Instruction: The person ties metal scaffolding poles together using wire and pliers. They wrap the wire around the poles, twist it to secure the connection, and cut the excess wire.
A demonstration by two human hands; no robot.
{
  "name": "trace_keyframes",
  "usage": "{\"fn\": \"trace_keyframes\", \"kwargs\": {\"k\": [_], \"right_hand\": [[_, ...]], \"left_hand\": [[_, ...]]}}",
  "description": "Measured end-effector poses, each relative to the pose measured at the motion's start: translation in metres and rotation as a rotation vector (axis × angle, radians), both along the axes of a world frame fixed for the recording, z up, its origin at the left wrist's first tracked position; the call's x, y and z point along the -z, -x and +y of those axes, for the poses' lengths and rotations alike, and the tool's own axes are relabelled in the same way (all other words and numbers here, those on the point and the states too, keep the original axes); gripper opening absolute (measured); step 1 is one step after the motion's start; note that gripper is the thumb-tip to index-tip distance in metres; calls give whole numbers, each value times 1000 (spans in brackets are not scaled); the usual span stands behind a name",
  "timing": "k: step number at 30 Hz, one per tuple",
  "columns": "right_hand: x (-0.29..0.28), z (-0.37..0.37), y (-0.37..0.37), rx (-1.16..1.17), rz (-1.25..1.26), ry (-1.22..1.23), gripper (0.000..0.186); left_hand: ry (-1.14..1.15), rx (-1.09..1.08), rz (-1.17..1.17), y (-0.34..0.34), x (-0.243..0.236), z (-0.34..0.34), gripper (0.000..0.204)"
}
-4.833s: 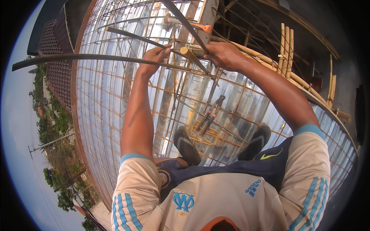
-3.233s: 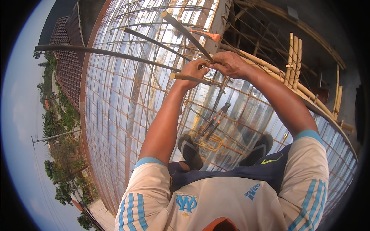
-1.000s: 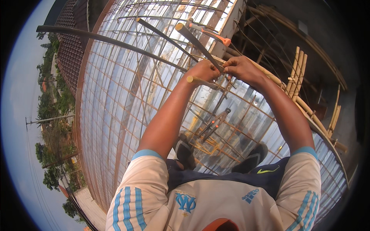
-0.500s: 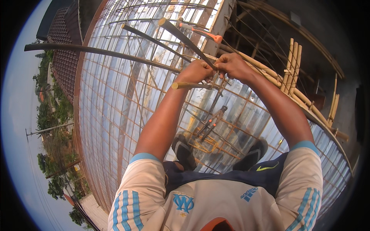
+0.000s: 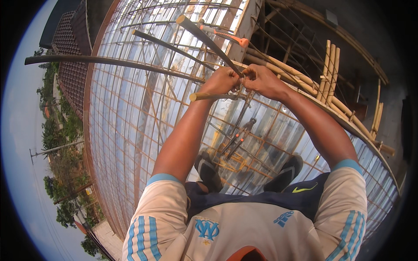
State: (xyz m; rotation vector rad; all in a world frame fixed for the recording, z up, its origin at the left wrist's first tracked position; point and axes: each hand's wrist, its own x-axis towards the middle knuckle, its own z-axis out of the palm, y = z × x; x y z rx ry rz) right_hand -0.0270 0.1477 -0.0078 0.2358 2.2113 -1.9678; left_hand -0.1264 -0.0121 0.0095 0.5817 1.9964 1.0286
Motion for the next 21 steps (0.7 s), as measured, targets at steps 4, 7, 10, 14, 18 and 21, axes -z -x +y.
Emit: {"fn": "trace_keyframes", "kwargs": {"k": [4,7,10,14,18,21], "right_hand": [[-25,-4,-4,-56,30,-168,45],[-38,-16,-4,-34,35,-347,48],[-48,-19,-3,-23,-87,-351,50],[-33,-26,-3,73,-86,-395,48],[-18,-14,3,32,-11,-389,41],[-12,-8,5,-6,36,-359,35]], "left_hand": [[73,-21,59,-1,-5,0,21],[151,85,148,7,-6,-1,19],[172,97,68,11,-17,1,17],[144,182,32,16,-18,-2,16],[196,155,-36,3,-39,4,22],[201,179,29,2,-32,-2,26]]}}
